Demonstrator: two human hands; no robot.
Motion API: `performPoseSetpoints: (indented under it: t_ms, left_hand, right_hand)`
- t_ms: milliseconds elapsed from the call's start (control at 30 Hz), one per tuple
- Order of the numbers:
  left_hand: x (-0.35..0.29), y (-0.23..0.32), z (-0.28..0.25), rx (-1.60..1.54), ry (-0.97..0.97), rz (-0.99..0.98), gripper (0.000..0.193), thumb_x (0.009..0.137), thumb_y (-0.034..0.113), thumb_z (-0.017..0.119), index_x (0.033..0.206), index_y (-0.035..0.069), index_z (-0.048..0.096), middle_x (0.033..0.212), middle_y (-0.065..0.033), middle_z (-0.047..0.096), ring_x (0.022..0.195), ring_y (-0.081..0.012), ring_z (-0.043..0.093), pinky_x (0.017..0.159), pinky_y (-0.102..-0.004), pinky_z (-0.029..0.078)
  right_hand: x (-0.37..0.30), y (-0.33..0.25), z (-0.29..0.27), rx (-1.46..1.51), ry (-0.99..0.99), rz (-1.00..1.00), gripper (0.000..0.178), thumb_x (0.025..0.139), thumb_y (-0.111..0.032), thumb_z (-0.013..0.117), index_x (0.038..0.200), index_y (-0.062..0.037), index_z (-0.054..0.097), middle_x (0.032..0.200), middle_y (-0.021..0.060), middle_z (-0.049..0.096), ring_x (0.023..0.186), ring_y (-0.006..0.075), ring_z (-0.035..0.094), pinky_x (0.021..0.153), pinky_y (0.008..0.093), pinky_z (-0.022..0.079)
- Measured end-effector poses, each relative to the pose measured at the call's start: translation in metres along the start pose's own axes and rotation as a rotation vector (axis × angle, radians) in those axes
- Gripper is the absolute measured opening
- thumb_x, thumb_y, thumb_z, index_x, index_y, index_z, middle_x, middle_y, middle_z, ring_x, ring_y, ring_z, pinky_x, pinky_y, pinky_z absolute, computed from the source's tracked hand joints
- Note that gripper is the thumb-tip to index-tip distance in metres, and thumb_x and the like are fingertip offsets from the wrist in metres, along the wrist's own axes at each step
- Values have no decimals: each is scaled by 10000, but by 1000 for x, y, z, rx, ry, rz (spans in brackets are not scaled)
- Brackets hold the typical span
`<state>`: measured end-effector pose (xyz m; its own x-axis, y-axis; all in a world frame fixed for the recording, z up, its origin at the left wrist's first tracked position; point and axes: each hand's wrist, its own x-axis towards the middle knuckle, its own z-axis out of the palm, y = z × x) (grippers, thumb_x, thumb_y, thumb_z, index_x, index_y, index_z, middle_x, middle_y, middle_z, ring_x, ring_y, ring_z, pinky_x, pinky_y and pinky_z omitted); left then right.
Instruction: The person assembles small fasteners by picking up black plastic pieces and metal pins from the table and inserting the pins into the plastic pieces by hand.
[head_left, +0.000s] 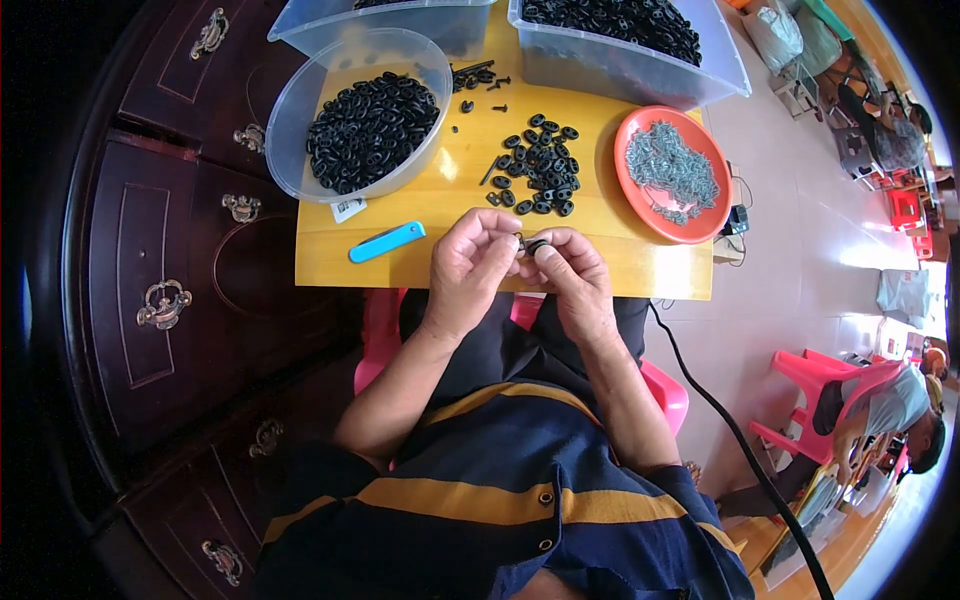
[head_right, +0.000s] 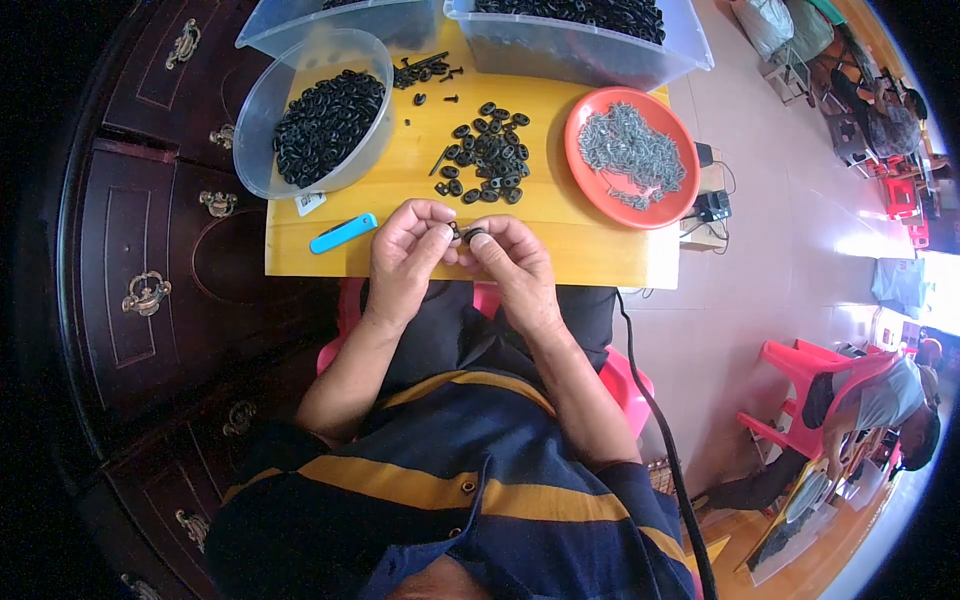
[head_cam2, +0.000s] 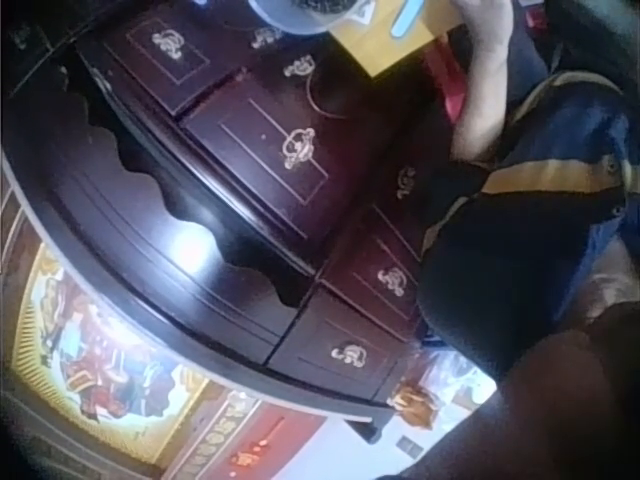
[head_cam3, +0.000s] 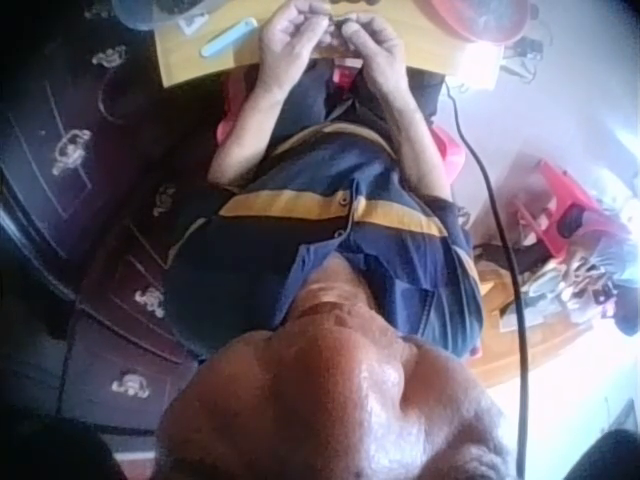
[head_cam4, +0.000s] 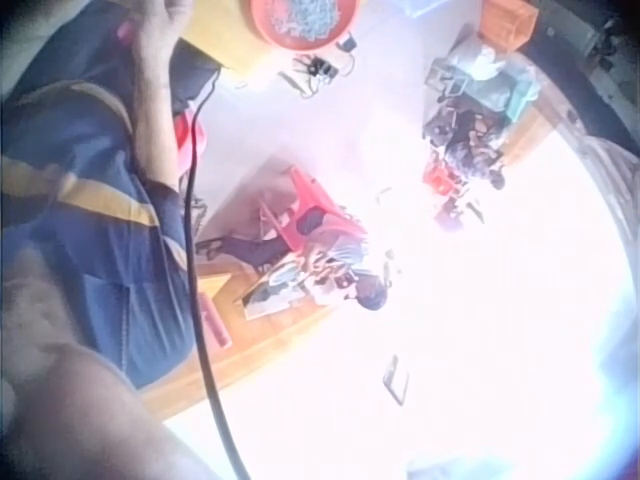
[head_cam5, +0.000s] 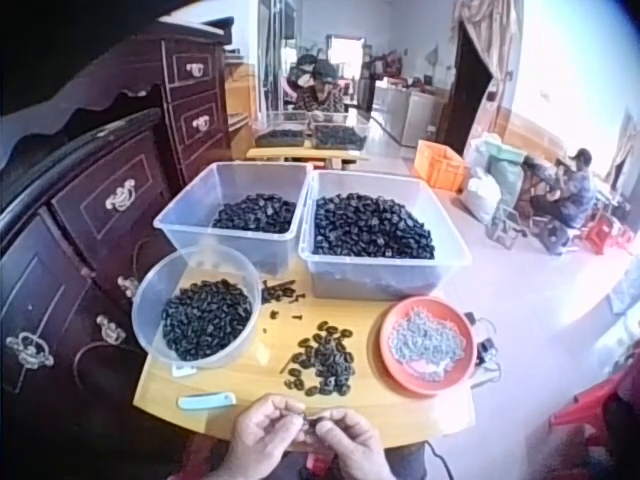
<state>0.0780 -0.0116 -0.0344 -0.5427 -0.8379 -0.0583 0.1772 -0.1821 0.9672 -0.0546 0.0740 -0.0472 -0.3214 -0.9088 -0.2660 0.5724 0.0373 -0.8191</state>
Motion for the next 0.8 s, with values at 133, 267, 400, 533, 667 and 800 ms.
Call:
performPoseSetpoints:
  t_ms: [133, 267, 400, 533, 667, 800]
  left_hand:
    - [0, 0, 1, 43, 3, 19, 113, 955, 17, 588, 1066, 6, 603, 894, 4, 635, 751, -39, 601, 693, -197, 511]
    - [-1, -3, 1, 125, -22, 84, 126, 955, 25, 596, 1077, 0, 605, 908, -8, 637, 763, -49, 601, 697, -201, 510]
    - [0, -8, 0, 217, -18, 131, 126, 939, -2, 599, 1064, -5, 616, 910, 4, 635, 751, -35, 584, 684, -194, 499]
    - [0, -5, 2, 242, -16, 123, 126, 935, -4, 602, 1060, -4, 618, 906, 8, 634, 741, -29, 577, 677, -190, 492]
    - [0, -6, 4, 228, 36, 109, 86, 907, -30, 619, 989, -6, 627, 835, -4, 653, 733, -41, 596, 661, -211, 492]
    - [1, -3, 5, 247, 41, 92, 86, 902, -34, 618, 983, -8, 628, 829, -4, 654, 725, -41, 598, 652, -210, 491]
  right_hand:
    - [-1, 0, -7, -69, 37, 20, 121, 976, -102, 622, 1083, -52, 653, 969, 29, 694, 772, 93, 653, 732, 236, 546]
    - [-1, 0, -7, -91, 59, -12, 171, 972, -105, 633, 1129, -51, 672, 952, 2, 675, 762, 68, 628, 717, 219, 532]
    - [-2, -2, -4, -127, 102, -23, 215, 969, -107, 638, 1173, -49, 676, 940, -12, 660, 754, 57, 603, 710, 204, 512]
    - [-2, 1, -5, -190, 65, -101, 258, 976, -70, 612, 1231, -48, 638, 950, -21, 631, 795, 51, 585, 720, 196, 494]
    - [-1, 2, -4, -123, 52, -158, 212, 982, -39, 589, 1194, -53, 582, 963, -28, 600, 820, 42, 567, 736, 199, 490]
    - [-2, -1, 0, -143, 70, -132, 165, 983, -42, 590, 1144, -57, 561, 968, -27, 598, 814, 38, 562, 738, 200, 489]
